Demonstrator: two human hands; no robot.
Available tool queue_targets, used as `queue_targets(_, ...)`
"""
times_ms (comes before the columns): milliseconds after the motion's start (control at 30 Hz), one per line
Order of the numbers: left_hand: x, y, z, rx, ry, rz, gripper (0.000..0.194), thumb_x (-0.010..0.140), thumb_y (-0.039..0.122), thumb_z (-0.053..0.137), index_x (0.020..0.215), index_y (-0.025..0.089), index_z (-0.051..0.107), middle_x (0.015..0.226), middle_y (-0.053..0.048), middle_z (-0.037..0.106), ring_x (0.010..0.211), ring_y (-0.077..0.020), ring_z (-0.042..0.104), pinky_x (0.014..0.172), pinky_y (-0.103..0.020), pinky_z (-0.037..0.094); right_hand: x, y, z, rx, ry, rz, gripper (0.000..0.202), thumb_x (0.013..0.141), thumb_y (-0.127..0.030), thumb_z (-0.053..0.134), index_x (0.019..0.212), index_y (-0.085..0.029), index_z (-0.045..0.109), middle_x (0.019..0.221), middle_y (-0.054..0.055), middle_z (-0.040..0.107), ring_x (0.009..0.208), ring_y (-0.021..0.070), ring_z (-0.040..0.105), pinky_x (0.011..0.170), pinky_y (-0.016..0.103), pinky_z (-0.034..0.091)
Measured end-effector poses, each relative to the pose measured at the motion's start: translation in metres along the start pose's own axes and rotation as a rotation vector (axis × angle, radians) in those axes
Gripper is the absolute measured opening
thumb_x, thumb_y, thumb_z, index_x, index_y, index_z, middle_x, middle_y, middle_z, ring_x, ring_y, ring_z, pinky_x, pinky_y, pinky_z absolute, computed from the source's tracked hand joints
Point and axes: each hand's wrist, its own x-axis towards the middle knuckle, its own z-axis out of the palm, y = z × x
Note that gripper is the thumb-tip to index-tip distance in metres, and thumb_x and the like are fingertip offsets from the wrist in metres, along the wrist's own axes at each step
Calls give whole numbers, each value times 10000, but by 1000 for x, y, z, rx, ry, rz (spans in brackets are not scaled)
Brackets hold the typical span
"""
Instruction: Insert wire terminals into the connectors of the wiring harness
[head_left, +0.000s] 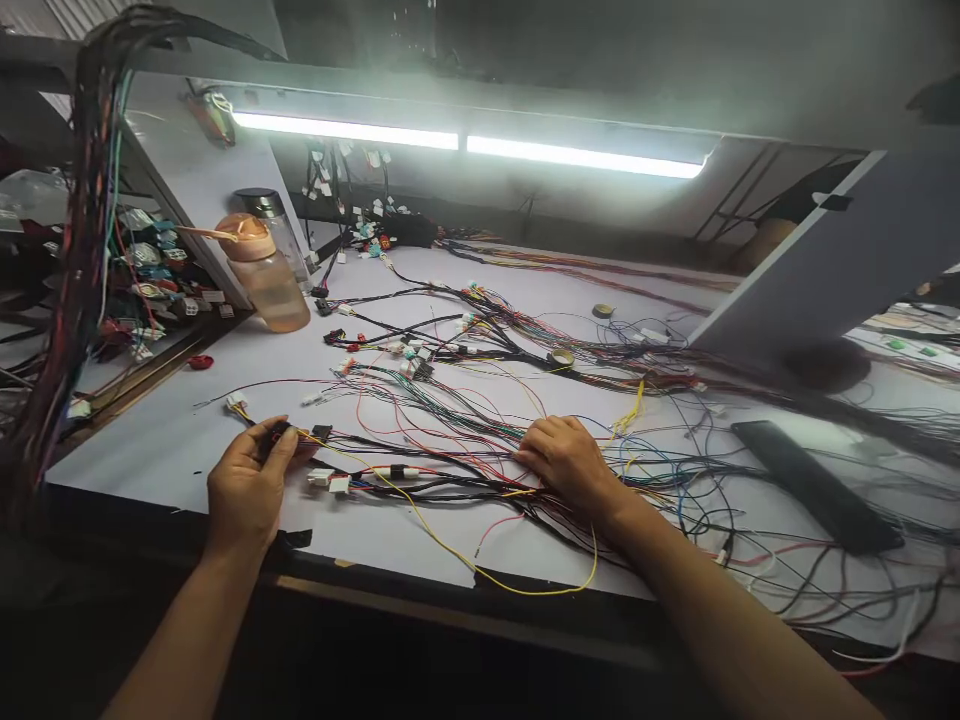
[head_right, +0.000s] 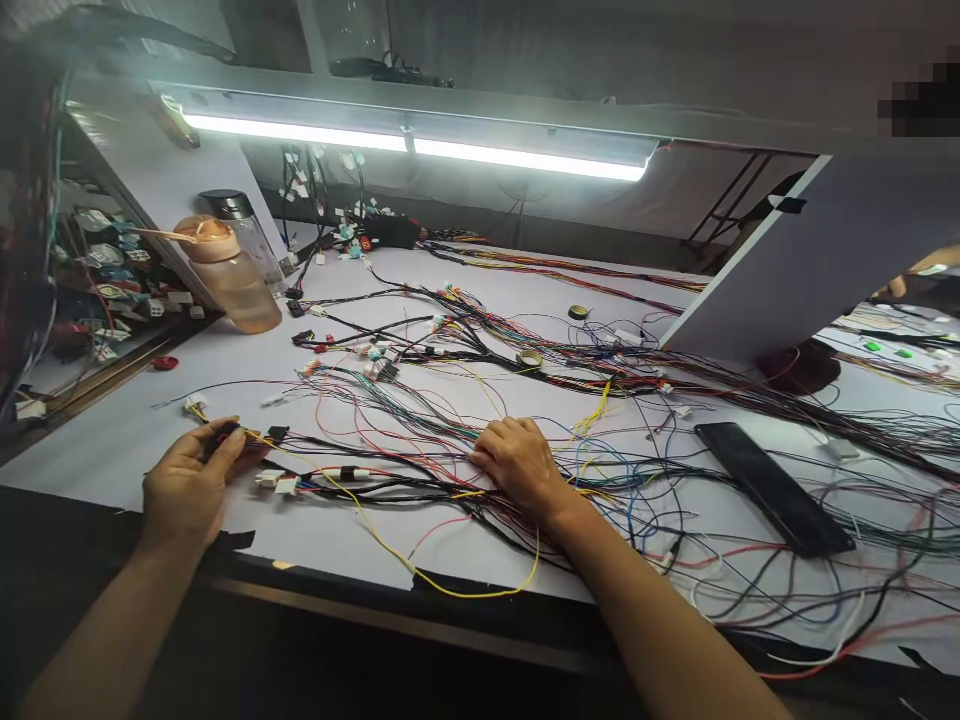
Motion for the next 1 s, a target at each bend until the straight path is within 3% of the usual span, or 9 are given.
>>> queue_targets(300,-2,6,6,31,19,-17,479,598,358,811,1001,150,654,782,-15,668,633,-136,655,699,-277,573,-4,1,0,90,80,-18,185,964,-327,557,853,-200,635,859,18,672,814,166,547,825,333,328)
queue_targets(500,-1,4,2,35,-11,-39,481,633,343,793,1052,152,652,793,-15,671,648,-140,660,707,-286,566,26,-49,-14,176,163,-186,156,981,-287,523,1035,-193,635,1032,45,705,941,172,596,866,339,378)
queue_targets(600,-2,4,1,21,-12,-46,509,649,339,779,1109,156,662,805,-18,671,638,-136,650,696,-281,550,49,-80,-4,173,115,-291,230,968,-343,546,1130,-198,620,1149,53,683,996,186,599,876,338,404)
queue_targets(700,-4,6,-1,-5,-30,-79,552,672,334,752,1184,152,657,801,-30,677,651,-149,651,710,-289,533,64,-100,16,146,69,-297,275,968,-357,540,1187,-205,607,1220,63,661,1040,203,597,886,352,410)
queue_targets(833,-5,8,-3,-34,-81,-92,589,709,349,717,1250,133,631,782,-41,666,658,-156,630,705,-305,514,66,-108,38,158,37,-239,253,977,-317,523,1182,-201,616,1218,78,663,1057,204,593,883,366,409)
queue_targets(1000,-6,9,-4,-43,-110,-93,533,733,362,704,1222,155,655,687,-10,588,634,-95,517,596,-209,431,61,-108,44,198,19,-257,235,989,-299,495,1153,-201,633,1220,61,663,1071,203,575,916,365,394)
